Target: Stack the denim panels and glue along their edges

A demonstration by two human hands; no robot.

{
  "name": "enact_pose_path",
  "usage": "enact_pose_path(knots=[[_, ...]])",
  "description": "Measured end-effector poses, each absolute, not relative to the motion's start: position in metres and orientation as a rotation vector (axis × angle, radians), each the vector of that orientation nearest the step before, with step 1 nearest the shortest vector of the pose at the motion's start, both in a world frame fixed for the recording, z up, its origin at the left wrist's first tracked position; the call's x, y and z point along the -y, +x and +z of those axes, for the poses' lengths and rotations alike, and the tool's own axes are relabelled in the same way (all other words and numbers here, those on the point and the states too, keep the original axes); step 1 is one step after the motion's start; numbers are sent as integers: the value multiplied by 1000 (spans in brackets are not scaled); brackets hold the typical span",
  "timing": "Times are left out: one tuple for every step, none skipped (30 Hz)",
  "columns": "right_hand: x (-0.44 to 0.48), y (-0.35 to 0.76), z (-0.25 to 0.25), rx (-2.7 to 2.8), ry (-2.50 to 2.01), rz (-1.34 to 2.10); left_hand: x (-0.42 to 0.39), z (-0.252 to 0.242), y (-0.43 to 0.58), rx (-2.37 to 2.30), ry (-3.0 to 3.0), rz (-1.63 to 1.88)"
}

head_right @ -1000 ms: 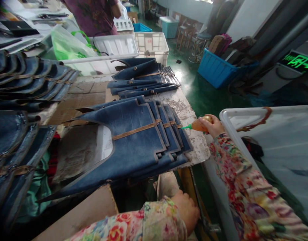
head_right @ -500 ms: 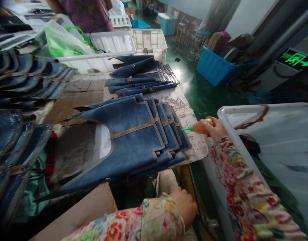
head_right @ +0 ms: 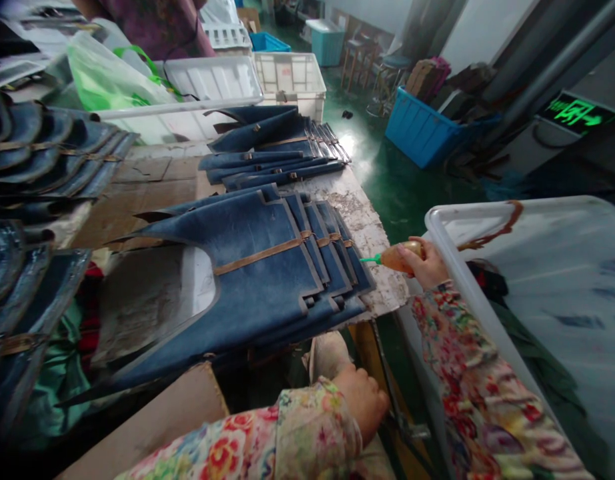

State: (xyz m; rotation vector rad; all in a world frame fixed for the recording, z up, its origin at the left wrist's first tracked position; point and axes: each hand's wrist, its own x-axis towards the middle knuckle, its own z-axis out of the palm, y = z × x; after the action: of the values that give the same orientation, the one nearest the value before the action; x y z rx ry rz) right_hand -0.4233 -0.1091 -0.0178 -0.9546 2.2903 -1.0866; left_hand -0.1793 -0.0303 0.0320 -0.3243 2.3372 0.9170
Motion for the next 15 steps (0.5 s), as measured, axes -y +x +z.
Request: enact_pose_path(knots=[[106,-424,-18,-2291,-955,-1079,31,33,-179,-2334,-325,918],[101,-426,-19,-2291,-962,-1069,31,34,-179,-2334,-323,921],[95,-427,-20,-2290,-972,-1059,32,35,-179,-2332,-319,924],[89,-428,-21,-2287,-982,-1050,32,36,-180,-2329,-318,927],[82,-429,-22,-2285,-988,-1045,32,36,-180,-2325,-319,928],[76,-429,-22,-2286,-989,-1043,33,37,-180,-2323,-319,930],[70,-428,-22,-2286,-978,-1039,33,37,-180,-2322,-318,931],[64,-427,-21,-2287,-961,-1033,33,38,-180,-2323,-318,930],[59,-425,-20,-2288,-944,-1027,34,39,-180,-2323,-313,930],[54,-422,-19,-2293,-927,-1021,34,40,-180,-2323,-308,929],[50,-419,-17,-2297,-914,-1016,34,41,-180,-2320,-305,926],[46,-416,-16,-2303,-906,-1020,34,41,-180,-2314,-304,923],[42,-413,-15,-2308,-899,-1034,34,41,-181,-2308,-305,919],[39,-410,-15,-2312,-893,-1061,34,41,-181,-2302,-306,916],[37,-409,-17,-2309,-879,-1099,33,40,-181,-2299,-308,913]])
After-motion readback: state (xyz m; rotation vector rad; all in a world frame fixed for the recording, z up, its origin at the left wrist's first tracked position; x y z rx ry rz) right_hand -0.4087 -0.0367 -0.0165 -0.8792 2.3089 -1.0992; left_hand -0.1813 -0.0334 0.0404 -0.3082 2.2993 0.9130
